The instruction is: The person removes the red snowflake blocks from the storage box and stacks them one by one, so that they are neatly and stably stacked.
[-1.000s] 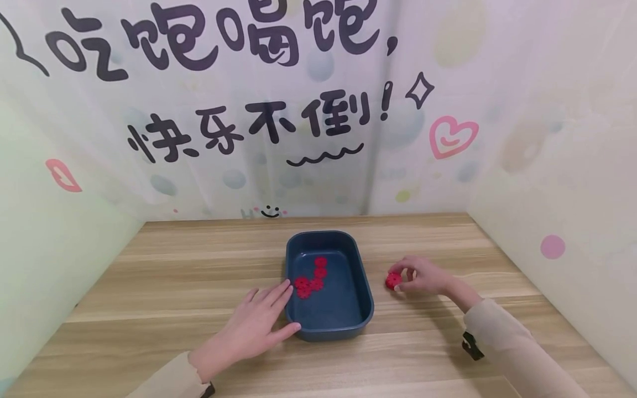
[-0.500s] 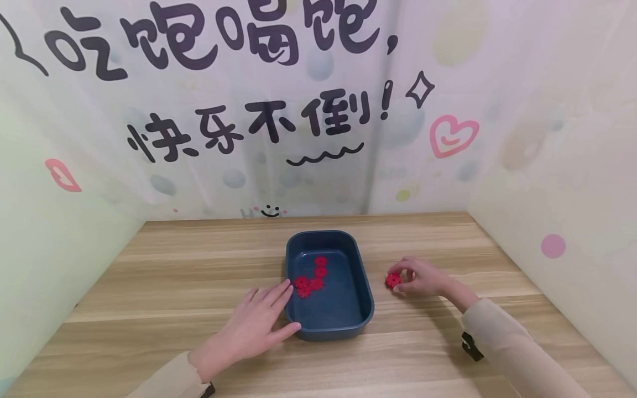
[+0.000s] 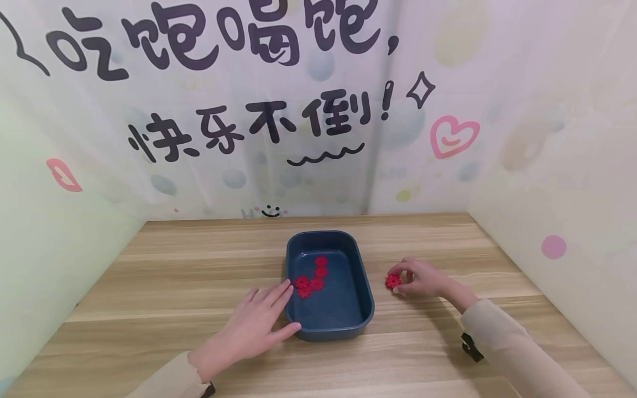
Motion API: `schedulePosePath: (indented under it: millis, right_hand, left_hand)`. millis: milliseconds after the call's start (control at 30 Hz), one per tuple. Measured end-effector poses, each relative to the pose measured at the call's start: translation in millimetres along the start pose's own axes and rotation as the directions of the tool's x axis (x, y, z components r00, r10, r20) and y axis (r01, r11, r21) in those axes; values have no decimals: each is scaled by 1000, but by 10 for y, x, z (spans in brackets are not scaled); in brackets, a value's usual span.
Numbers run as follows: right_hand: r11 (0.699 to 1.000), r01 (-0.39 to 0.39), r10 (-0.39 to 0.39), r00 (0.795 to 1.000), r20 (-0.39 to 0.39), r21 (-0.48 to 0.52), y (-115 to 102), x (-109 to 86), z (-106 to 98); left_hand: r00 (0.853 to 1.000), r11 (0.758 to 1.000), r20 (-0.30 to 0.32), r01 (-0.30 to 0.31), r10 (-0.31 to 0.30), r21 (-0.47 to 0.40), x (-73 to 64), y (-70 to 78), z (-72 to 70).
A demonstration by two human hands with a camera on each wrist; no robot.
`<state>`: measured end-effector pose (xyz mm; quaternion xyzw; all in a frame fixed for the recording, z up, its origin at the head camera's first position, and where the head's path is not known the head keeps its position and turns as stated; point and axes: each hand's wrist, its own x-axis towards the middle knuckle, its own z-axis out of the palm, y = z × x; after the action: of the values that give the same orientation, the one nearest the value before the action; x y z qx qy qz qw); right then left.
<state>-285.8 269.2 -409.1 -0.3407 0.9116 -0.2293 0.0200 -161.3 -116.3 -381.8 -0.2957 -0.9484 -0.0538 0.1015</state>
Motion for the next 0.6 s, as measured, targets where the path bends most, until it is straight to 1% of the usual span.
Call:
schedulePosePath:
  millis: [400,600]
  right_hand:
    - [1000,-17,17,1000,12,23,0,-9,3]
    - [1000,-17,17,1000,15,7,-18,-13,-6]
  left_hand:
    - [1000,1000,8,1,0,-8,-4,-6,14]
    - [1000,1000,9,1,-1,-8,0,-3,8]
